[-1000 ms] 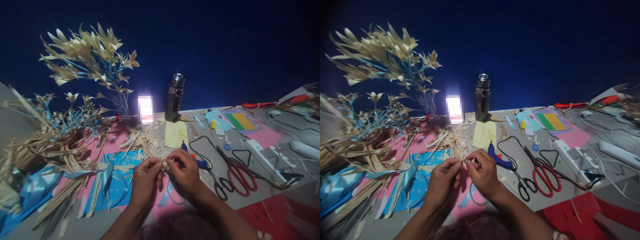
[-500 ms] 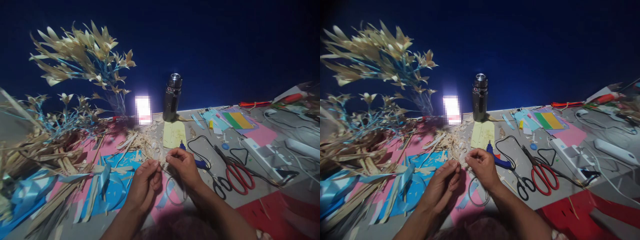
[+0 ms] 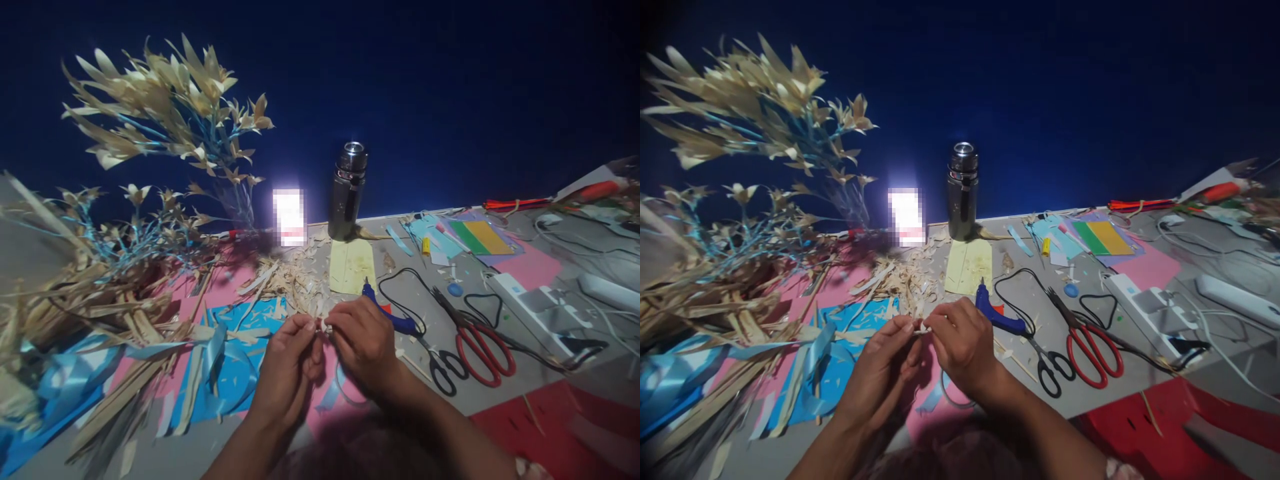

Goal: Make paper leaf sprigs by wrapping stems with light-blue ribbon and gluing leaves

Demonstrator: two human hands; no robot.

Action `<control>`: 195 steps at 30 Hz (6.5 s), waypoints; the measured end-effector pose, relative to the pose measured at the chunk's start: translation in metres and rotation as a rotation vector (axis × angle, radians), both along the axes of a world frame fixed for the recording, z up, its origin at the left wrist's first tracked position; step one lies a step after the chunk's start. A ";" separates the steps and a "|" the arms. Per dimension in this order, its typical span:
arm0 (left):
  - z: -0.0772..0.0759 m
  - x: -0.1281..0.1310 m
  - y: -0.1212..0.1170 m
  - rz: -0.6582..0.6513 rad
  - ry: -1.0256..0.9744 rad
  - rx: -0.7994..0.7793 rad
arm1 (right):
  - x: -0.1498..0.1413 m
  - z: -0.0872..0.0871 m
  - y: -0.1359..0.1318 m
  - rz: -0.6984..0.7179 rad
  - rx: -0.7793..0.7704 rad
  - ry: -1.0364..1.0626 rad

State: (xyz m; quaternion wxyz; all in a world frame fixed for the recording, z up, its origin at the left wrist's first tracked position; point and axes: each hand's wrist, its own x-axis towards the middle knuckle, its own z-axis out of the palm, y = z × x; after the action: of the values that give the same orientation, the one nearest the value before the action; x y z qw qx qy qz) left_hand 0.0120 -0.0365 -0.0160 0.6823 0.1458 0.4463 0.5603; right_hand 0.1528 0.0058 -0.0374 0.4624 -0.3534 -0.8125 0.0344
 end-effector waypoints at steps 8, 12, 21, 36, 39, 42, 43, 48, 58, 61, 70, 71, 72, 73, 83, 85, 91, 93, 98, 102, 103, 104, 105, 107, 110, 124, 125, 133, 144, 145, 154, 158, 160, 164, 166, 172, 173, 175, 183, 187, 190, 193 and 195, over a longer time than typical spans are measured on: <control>-0.008 0.006 0.001 0.027 -0.005 0.016 | -0.002 0.000 -0.004 0.018 0.023 -0.018; -0.006 0.002 0.001 0.061 -0.038 0.047 | 0.001 0.001 -0.002 0.055 -0.103 0.125; -0.006 -0.008 0.002 -0.023 -0.227 0.150 | 0.011 0.003 0.003 0.102 -0.652 0.421; -0.018 -0.039 -0.010 0.098 -0.104 0.117 | 0.037 -0.010 0.005 0.064 -0.642 -0.496; -0.022 -0.038 -0.012 0.093 -0.104 0.101 | 0.034 -0.007 0.002 0.151 -0.573 -0.616; -0.023 -0.037 -0.013 0.087 -0.110 0.091 | 0.029 -0.001 0.002 0.161 -0.533 -0.746; -0.024 -0.037 -0.013 0.083 -0.113 0.088 | 0.027 0.001 0.002 0.151 -0.528 -0.780; -0.025 -0.035 -0.014 0.058 -0.128 0.088 | 0.019 0.007 0.005 0.113 -0.549 -0.869; -0.032 -0.033 -0.016 0.027 -0.136 0.055 | 0.005 0.016 0.016 0.106 -0.678 -0.942; -0.031 -0.031 -0.016 0.021 -0.125 0.054 | 0.004 0.017 0.020 0.149 -0.676 -0.986; -0.030 -0.031 -0.018 0.002 -0.106 -0.030 | 0.018 0.010 0.019 0.173 -0.401 -0.473; -0.029 -0.030 -0.018 -0.013 -0.112 -0.047 | 0.018 0.009 0.015 0.170 -0.302 -0.383; -0.027 -0.030 -0.018 -0.034 -0.123 -0.061 | 0.018 0.009 0.011 0.174 -0.204 -0.307; -0.025 -0.028 -0.019 -0.059 -0.138 -0.072 | 0.018 0.007 0.007 0.182 -0.119 -0.245; -0.008 -0.011 -0.018 -0.058 -0.103 -0.043 | 0.011 -0.003 -0.008 0.242 0.121 -0.009; -0.009 -0.011 -0.018 0.003 -0.065 -0.006 | 0.011 0.000 -0.008 0.261 0.053 0.065; -0.013 -0.017 -0.023 0.120 0.153 0.128 | 0.017 -0.001 -0.015 0.176 -0.665 0.319; -0.013 -0.019 -0.024 0.119 0.221 0.164 | 0.017 -0.003 -0.017 0.236 -0.805 0.345; -0.012 -0.020 -0.024 0.141 0.303 0.268 | 0.013 -0.002 -0.020 0.267 -0.724 0.267; -0.012 -0.021 -0.024 0.129 0.293 0.323 | 0.010 0.000 -0.021 0.259 -0.621 0.248; -0.012 -0.021 -0.024 0.133 0.291 0.325 | 0.009 0.000 -0.021 0.256 -0.619 0.265; -0.013 -0.021 -0.024 0.137 0.292 0.326 | 0.008 0.000 -0.021 0.247 -0.631 0.293; -0.013 -0.021 -0.023 0.141 0.296 0.326 | 0.006 0.000 -0.020 0.236 -0.655 0.332; -0.015 -0.021 -0.022 0.137 0.309 0.331 | 0.003 -0.001 -0.019 0.239 -0.697 0.399; -0.016 -0.020 -0.022 0.104 0.316 0.340 | -0.001 0.000 -0.016 0.338 -0.604 0.416; -0.010 -0.010 -0.016 0.099 0.032 0.145 | 0.009 0.011 -0.012 0.189 0.149 0.337; -0.009 -0.008 -0.016 0.085 0.005 0.137 | 0.008 0.012 -0.013 0.180 0.160 0.336; -0.010 0.000 -0.017 -0.009 -0.166 0.060 | 0.003 0.013 -0.014 0.185 -0.019 0.402; -0.012 0.002 -0.012 0.059 -0.074 0.032 | -0.001 0.013 -0.015 0.124 -0.109 0.278; -0.013 0.003 -0.012 0.062 -0.047 0.035 | -0.001 0.013 -0.015 0.118 -0.108 0.272; -0.022 -0.001 -0.021 0.089 0.381 0.135 | -0.001 0.013 -0.015 0.108 -0.142 0.248; -0.021 -0.001 -0.024 0.136 0.503 0.198 | -0.001 0.010 -0.017 0.116 -0.175 0.236; -0.020 -0.001 -0.023 0.150 0.533 0.218 | -0.001 0.010 -0.017 0.123 -0.186 0.239; -0.017 -0.003 -0.021 0.144 0.564 0.264 | -0.003 0.010 -0.018 0.133 -0.194 0.257; -0.018 -0.004 -0.021 0.137 0.520 0.271 | -0.004 0.010 -0.018 0.140 -0.192 0.269; -0.032 -0.003 -0.021 0.104 0.200 0.230 | -0.006 0.009 -0.020 0.164 -0.264 0.284; -0.034 -0.003 -0.021 0.103 0.170 0.231 | -0.007 0.008 -0.020 0.169 -0.287 0.286; -0.037 -0.003 -0.020 0.097 0.141 0.237 | -0.009 0.006 -0.021 0.176 -0.314 0.303; -0.040 -0.005 -0.021 0.016 0.123 0.265 | -0.012 0.008 -0.021 0.213 -0.353 0.391; -0.038 -0.009 -0.021 -0.030 0.169 0.296 | -0.009 0.011 -0.021 0.236 -0.459 0.393; -0.037 -0.013 -0.021 -0.089 0.176 0.288 | -0.008 0.009 -0.022 0.240 -0.471 0.412; -0.038 -0.015 -0.022 -0.131 0.146 0.263 | -0.009 0.007 -0.023 0.238 -0.431 0.458; -0.040 -0.014 -0.022 -0.134 0.104 0.254 | -0.010 0.006 -0.024 0.234 -0.417 0.483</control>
State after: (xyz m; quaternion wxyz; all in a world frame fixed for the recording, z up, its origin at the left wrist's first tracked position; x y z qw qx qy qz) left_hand -0.0023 -0.0583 -0.0556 0.6701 0.2891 0.3961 0.5572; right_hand 0.1430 -0.0178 -0.0312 0.5523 -0.3265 -0.6900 0.3352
